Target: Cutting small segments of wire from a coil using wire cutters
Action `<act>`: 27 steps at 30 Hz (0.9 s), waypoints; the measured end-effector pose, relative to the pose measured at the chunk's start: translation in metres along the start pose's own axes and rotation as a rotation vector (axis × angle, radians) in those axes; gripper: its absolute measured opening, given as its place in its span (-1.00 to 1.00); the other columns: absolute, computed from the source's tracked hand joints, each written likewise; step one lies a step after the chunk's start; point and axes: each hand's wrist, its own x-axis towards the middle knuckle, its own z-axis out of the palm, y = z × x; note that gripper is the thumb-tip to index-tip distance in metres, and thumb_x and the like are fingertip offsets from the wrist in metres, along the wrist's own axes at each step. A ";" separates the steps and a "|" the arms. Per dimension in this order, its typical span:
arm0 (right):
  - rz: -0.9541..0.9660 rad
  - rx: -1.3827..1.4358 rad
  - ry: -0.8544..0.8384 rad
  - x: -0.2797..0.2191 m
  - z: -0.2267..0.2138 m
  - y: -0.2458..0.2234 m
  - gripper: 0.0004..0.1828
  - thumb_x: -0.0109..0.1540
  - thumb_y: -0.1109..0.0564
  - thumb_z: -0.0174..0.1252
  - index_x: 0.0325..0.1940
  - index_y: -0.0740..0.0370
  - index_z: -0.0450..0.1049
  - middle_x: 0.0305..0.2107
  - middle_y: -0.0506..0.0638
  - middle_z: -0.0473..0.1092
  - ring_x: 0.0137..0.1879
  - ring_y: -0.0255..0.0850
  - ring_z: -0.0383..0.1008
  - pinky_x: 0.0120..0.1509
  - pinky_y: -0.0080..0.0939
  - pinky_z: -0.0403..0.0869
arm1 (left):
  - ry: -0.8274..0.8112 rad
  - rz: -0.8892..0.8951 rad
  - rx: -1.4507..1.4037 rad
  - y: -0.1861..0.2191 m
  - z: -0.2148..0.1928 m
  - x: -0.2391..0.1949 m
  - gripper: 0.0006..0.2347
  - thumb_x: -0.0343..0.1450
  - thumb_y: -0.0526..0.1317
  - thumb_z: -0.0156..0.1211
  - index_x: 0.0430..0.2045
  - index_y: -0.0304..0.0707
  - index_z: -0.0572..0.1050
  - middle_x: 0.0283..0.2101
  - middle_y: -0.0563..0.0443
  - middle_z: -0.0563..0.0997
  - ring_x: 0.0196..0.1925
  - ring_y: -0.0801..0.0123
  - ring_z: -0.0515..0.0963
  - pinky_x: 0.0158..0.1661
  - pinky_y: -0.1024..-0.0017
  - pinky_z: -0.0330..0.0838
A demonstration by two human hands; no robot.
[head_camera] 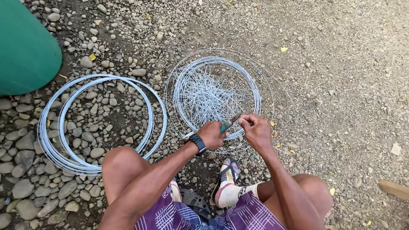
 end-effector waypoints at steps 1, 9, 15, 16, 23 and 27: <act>-0.006 -0.024 0.008 0.000 0.000 0.002 -0.98 0.20 0.22 0.37 -0.32 0.20 0.66 -0.52 0.07 0.51 -0.40 -0.26 0.42 -0.24 -0.24 0.39 | -0.013 -0.008 -0.062 0.001 0.000 -0.001 -0.73 0.48 -0.07 0.14 -0.43 -0.35 0.50 -0.55 -0.16 0.51 -0.48 -0.02 0.58 -0.35 0.23 0.45; 0.080 -0.056 -0.066 0.003 -0.010 -0.001 -0.96 0.23 0.21 0.32 -0.27 0.20 0.67 -0.56 0.09 0.50 -0.41 -0.23 0.39 -0.26 -0.19 0.39 | -0.118 -0.014 -0.329 -0.022 0.018 0.015 -0.70 0.53 -0.02 0.10 -0.48 -0.26 0.46 -0.54 -0.07 0.55 -0.53 0.15 0.53 -0.36 0.30 0.48; 0.464 0.229 -0.350 0.004 -0.030 0.011 -0.84 0.21 0.32 0.25 -0.16 0.48 0.59 -0.34 0.25 0.55 -0.32 -0.14 0.54 -0.10 -0.20 0.57 | 0.075 0.001 -0.077 -0.056 0.051 0.037 -0.79 0.39 -0.11 0.33 -0.47 -0.27 0.52 -0.50 -0.19 0.57 -0.38 -0.07 0.66 -0.31 0.18 0.53; 0.496 0.225 -0.375 0.003 -0.030 0.014 -0.82 0.21 0.33 0.22 -0.13 0.50 0.58 -0.36 0.24 0.54 -0.33 -0.14 0.55 -0.13 -0.20 0.58 | 0.063 -0.037 -0.102 -0.056 0.052 0.039 -0.82 0.41 -0.11 0.28 -0.43 -0.24 0.53 -0.43 -0.21 0.60 -0.34 -0.06 0.67 -0.24 0.19 0.53; 0.540 0.191 -0.398 -0.005 -0.022 0.045 -0.82 0.18 0.35 0.21 -0.18 0.57 0.56 -0.45 0.29 0.51 -0.42 -0.10 0.56 -0.24 -0.20 0.59 | 0.046 -0.011 0.214 -0.101 0.081 0.074 -0.83 0.35 -0.02 0.28 -0.37 -0.03 0.60 -0.38 -0.16 0.68 -0.29 0.05 0.74 -0.28 0.29 0.62; 0.569 0.121 -0.405 -0.003 -0.018 0.071 -0.81 0.22 0.30 0.21 -0.12 0.48 0.59 -0.41 0.28 0.54 -0.39 -0.07 0.60 -0.19 -0.16 0.61 | -0.064 -0.024 -0.020 -0.080 0.076 0.060 -0.76 0.31 -0.01 0.35 -0.39 -0.17 0.65 -0.38 -0.16 0.68 -0.28 0.02 0.71 -0.17 0.25 0.59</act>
